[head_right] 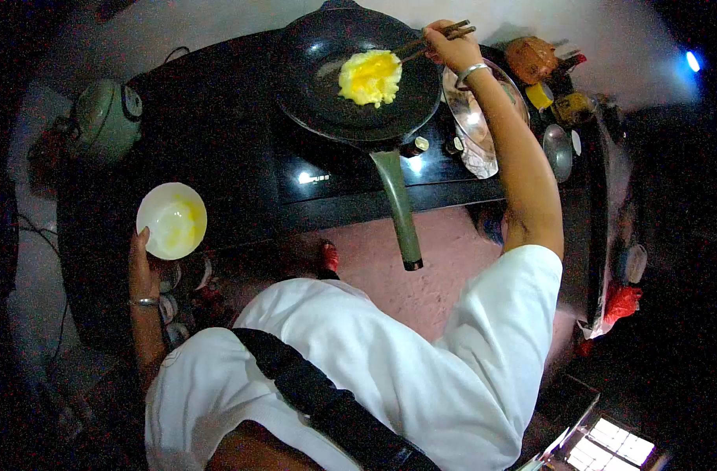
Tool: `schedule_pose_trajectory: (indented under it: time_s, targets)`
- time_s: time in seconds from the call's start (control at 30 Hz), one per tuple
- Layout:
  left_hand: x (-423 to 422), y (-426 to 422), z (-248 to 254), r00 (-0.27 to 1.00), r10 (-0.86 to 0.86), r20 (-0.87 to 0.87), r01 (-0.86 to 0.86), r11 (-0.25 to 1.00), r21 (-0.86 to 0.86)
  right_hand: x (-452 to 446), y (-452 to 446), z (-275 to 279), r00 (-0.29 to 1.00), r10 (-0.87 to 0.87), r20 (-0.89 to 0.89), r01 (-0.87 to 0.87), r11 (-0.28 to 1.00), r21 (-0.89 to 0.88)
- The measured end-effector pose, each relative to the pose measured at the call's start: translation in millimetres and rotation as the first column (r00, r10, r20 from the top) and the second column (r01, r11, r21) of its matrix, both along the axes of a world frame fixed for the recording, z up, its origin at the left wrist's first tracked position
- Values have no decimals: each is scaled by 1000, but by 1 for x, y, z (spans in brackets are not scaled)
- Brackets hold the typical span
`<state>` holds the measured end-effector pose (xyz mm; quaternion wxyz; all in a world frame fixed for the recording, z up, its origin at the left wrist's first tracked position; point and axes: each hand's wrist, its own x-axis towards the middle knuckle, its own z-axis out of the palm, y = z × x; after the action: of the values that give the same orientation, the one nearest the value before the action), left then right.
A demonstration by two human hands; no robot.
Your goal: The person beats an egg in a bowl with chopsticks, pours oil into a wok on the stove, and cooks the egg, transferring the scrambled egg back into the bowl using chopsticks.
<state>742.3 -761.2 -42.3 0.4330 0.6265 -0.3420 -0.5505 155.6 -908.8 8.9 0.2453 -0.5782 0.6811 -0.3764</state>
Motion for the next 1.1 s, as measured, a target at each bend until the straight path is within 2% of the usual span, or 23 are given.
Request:
schedule_pose_trajectory:
  time_s: [0.03,0.13,0.2,0.3,0.43,0.53,0.63,0.7,0.8,0.9,1.0,1.1]
  targets:
    - [0,-1,-1,1000,0,-16,0,1000,0,6,6,5,999,4,37,-4,1000,-8]
    - [-9,-4,8,995,10,99,-13,999,30,20,12,2,996,88,-10,-88,994,-72]
    - [-8,-5,6,997,-13,73,12,1000,10,43,19,9,989,146,-5,-146,987,-72]
    - [-7,-5,8,998,-21,58,21,1000,3,59,24,17,991,74,114,-81,995,58]
    - [2,-6,0,998,-60,18,61,998,-19,56,29,21,916,-92,390,8,977,212]
    - [-1,-4,5,994,-9,106,9,1000,-1,42,29,1,911,-112,398,19,973,231]
    - [-3,-3,10,997,-48,59,49,999,-10,38,28,-7,915,-122,386,47,979,196]
    - [2,0,6,987,-87,133,95,994,-55,32,26,-18,907,-116,405,47,983,177]
    - [1,-1,6,994,-76,83,79,996,-44,31,24,-30,899,-107,426,69,992,104]
    - [-5,0,10,999,-27,21,27,1000,-10,41,25,-31,877,-210,431,207,977,54]
    - [-3,-1,9,1000,-13,4,13,1000,4,49,28,-30,869,-222,443,229,973,39]
    - [0,-4,4,999,-40,-15,40,999,-3,57,29,-28,861,-207,464,176,978,110]
